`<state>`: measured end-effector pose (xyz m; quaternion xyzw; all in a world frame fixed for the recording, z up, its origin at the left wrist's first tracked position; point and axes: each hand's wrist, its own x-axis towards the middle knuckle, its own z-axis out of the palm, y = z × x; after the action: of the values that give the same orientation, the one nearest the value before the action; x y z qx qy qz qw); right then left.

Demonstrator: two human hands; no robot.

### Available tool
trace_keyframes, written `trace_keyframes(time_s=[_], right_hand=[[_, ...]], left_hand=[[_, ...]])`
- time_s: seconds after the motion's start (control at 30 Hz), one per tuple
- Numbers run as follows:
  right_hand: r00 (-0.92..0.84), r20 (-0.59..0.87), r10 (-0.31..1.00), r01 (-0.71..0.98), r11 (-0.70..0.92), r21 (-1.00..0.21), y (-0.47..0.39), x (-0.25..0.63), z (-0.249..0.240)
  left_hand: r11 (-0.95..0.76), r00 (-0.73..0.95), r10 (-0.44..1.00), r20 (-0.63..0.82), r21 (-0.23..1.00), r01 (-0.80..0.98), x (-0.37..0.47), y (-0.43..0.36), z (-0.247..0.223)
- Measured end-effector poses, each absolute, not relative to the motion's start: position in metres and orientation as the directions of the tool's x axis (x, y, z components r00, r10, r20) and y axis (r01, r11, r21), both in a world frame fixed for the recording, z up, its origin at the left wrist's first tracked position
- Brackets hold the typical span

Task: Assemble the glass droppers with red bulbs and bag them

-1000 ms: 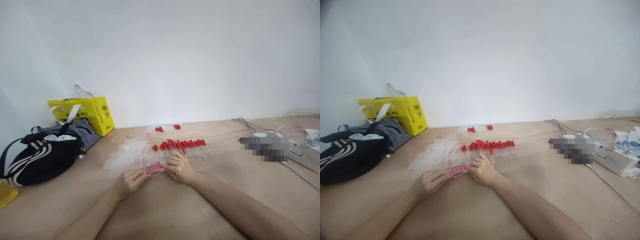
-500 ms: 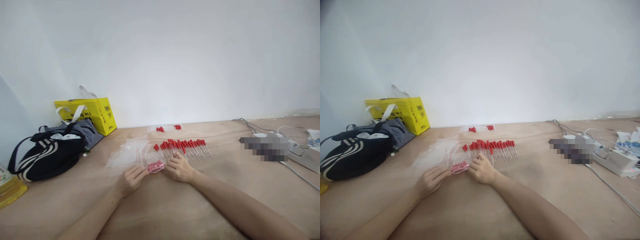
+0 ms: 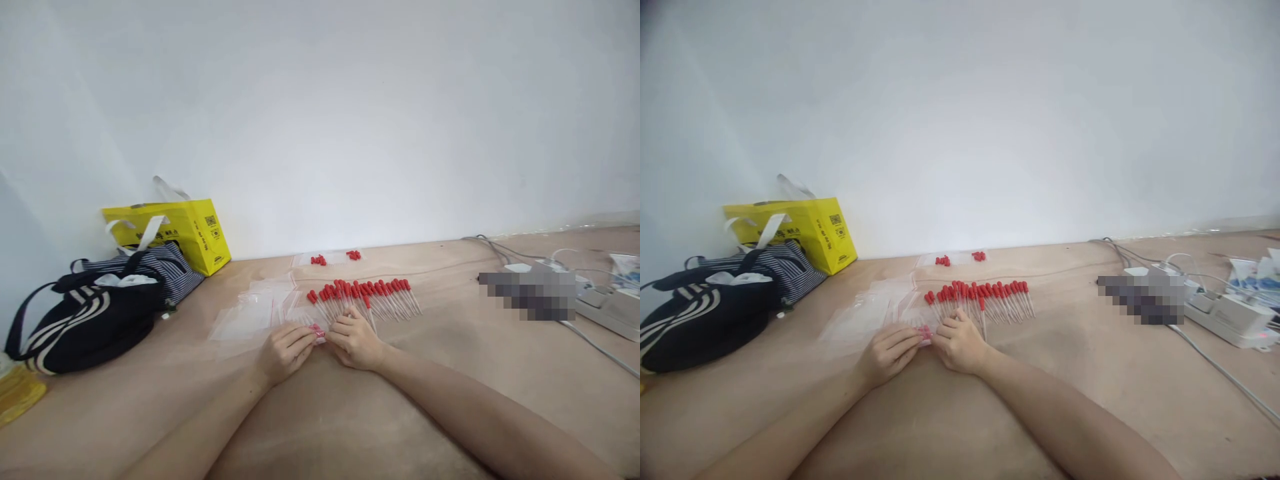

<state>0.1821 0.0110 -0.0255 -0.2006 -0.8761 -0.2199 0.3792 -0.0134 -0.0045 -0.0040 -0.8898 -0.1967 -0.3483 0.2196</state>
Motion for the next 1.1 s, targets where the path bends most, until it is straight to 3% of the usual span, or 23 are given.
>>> trace_keyframes(time_s=[0.17, 0.37, 0.47, 0.67, 0.97, 1.1], right_hand=[[-0.619, 0.767, 0.169, 0.525, 0.815, 0.245, 0.012, 0.179, -0.026], [-0.647, 0.759, 0.074, 0.520, 0.771, 0.368, 0.005, 0.175, -0.019], [-0.642, 0.764, 0.069, 0.528, 0.762, 0.375, 0.005, 0.177, -0.019], [-0.558, 0.816, 0.148, 0.585, 0.768, 0.261, 0.015, 0.186, -0.025], [-0.623, 0.783, 0.001, 0.510, 0.760, 0.404, 0.014, 0.185, -0.020], [-0.604, 0.797, 0.027, 0.533, 0.756, 0.379, 0.015, 0.182, -0.022]], left_hand=[[-0.824, 0.686, 0.168, 0.708, -0.281, 0.492, -0.010, -0.001, -0.004], [-0.806, 0.750, 0.097, 0.654, -0.392, 0.445, -0.008, -0.004, 0.000], [-0.809, 0.743, 0.101, 0.662, -0.380, 0.449, -0.012, -0.006, 0.002], [-0.794, 0.704, 0.130, 0.698, -0.352, 0.495, -0.029, -0.012, 0.005], [-0.782, 0.680, 0.102, 0.726, -0.364, 0.506, -0.031, -0.012, 0.001], [-0.770, 0.669, 0.122, 0.733, -0.355, 0.530, -0.029, -0.011, 0.001]])
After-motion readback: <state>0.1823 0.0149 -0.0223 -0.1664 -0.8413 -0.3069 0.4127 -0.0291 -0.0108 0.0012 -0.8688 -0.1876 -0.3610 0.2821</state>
